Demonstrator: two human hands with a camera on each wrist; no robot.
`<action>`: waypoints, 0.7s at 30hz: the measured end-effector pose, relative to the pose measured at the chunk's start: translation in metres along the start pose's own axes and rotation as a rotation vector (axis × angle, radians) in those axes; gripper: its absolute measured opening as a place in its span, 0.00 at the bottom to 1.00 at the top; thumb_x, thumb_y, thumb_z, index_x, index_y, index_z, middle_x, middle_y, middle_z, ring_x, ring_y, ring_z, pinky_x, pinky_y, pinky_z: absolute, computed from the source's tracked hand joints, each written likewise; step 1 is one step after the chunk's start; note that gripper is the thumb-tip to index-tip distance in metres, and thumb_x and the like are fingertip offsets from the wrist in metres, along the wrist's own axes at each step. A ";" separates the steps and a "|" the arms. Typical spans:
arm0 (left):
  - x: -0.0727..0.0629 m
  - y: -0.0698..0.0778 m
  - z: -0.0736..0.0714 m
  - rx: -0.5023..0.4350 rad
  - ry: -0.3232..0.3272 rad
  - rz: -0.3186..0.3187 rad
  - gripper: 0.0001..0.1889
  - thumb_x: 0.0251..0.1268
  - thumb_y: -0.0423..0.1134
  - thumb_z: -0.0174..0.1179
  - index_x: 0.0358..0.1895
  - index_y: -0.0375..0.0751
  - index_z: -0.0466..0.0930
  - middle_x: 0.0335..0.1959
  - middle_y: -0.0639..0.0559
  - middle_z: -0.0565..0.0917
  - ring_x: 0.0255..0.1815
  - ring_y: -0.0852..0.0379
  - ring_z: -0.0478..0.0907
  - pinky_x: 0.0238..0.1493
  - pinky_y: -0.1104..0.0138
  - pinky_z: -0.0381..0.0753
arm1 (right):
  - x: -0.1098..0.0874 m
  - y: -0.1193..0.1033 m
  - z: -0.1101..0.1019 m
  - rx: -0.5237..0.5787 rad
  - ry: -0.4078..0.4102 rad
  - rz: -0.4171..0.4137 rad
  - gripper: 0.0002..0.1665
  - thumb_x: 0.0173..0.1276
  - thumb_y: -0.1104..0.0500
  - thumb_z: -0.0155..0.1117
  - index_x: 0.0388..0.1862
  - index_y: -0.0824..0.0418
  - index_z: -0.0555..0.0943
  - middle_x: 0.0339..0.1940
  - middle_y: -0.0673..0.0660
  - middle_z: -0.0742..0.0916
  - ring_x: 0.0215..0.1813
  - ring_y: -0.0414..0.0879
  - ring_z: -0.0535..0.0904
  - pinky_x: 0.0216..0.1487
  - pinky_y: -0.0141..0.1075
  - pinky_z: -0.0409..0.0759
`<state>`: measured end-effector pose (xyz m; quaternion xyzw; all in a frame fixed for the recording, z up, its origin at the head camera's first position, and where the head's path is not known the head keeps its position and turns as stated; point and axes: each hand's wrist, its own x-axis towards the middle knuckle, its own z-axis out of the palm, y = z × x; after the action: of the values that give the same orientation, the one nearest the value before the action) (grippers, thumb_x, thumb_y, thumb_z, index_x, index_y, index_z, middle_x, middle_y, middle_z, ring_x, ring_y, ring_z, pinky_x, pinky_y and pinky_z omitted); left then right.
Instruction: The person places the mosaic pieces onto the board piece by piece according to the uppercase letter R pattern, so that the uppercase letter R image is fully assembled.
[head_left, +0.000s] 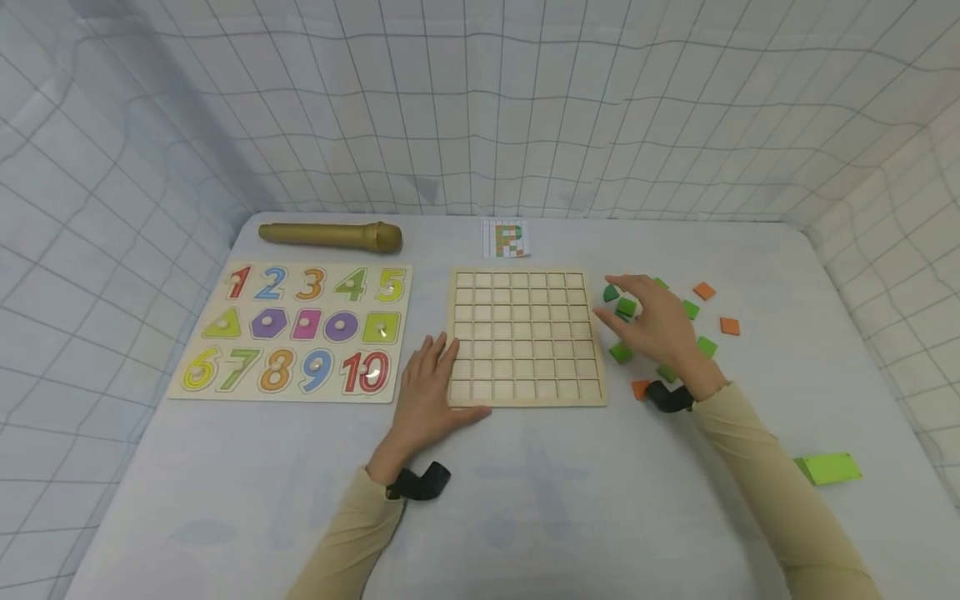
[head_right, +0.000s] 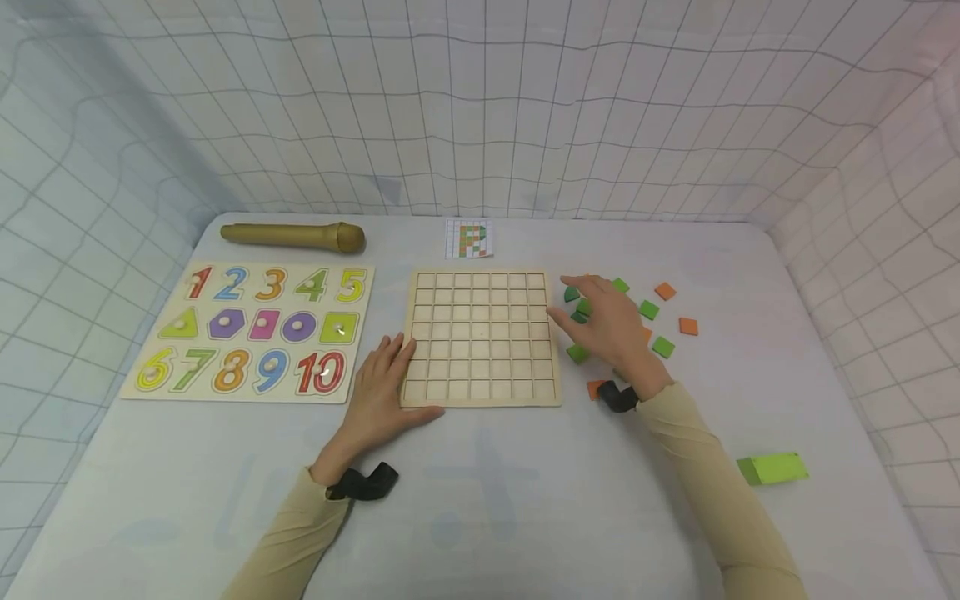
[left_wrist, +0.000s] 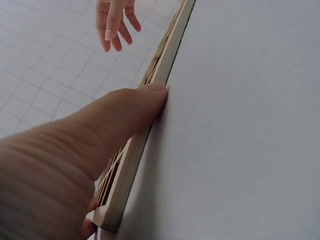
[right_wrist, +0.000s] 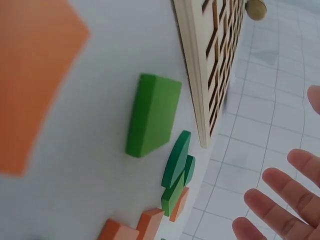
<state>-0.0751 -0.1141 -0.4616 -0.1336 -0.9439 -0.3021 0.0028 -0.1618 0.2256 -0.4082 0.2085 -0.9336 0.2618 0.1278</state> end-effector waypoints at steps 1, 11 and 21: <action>0.000 0.000 0.000 0.010 0.003 0.003 0.56 0.43 0.60 0.72 0.73 0.36 0.53 0.73 0.38 0.52 0.74 0.43 0.40 0.69 0.47 0.42 | 0.002 0.002 0.000 0.010 0.019 -0.002 0.30 0.61 0.50 0.69 0.58 0.64 0.78 0.53 0.63 0.82 0.40 0.55 0.80 0.37 0.47 0.78; 0.001 -0.002 0.000 0.044 0.034 0.033 0.56 0.42 0.62 0.70 0.72 0.35 0.56 0.72 0.38 0.55 0.74 0.43 0.43 0.68 0.48 0.44 | 0.021 0.018 -0.003 0.061 0.077 0.120 0.26 0.62 0.52 0.68 0.54 0.66 0.79 0.48 0.63 0.83 0.46 0.58 0.78 0.42 0.49 0.75; 0.002 -0.005 0.002 0.034 0.051 0.035 0.56 0.41 0.63 0.70 0.72 0.35 0.58 0.72 0.39 0.56 0.73 0.43 0.44 0.68 0.49 0.44 | 0.036 0.031 -0.005 0.023 0.036 0.252 0.26 0.63 0.49 0.65 0.53 0.67 0.80 0.44 0.64 0.83 0.45 0.59 0.77 0.39 0.50 0.74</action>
<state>-0.0779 -0.1165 -0.4654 -0.1422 -0.9460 -0.2893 0.0345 -0.2069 0.2412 -0.4049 0.0862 -0.9469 0.2902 0.1084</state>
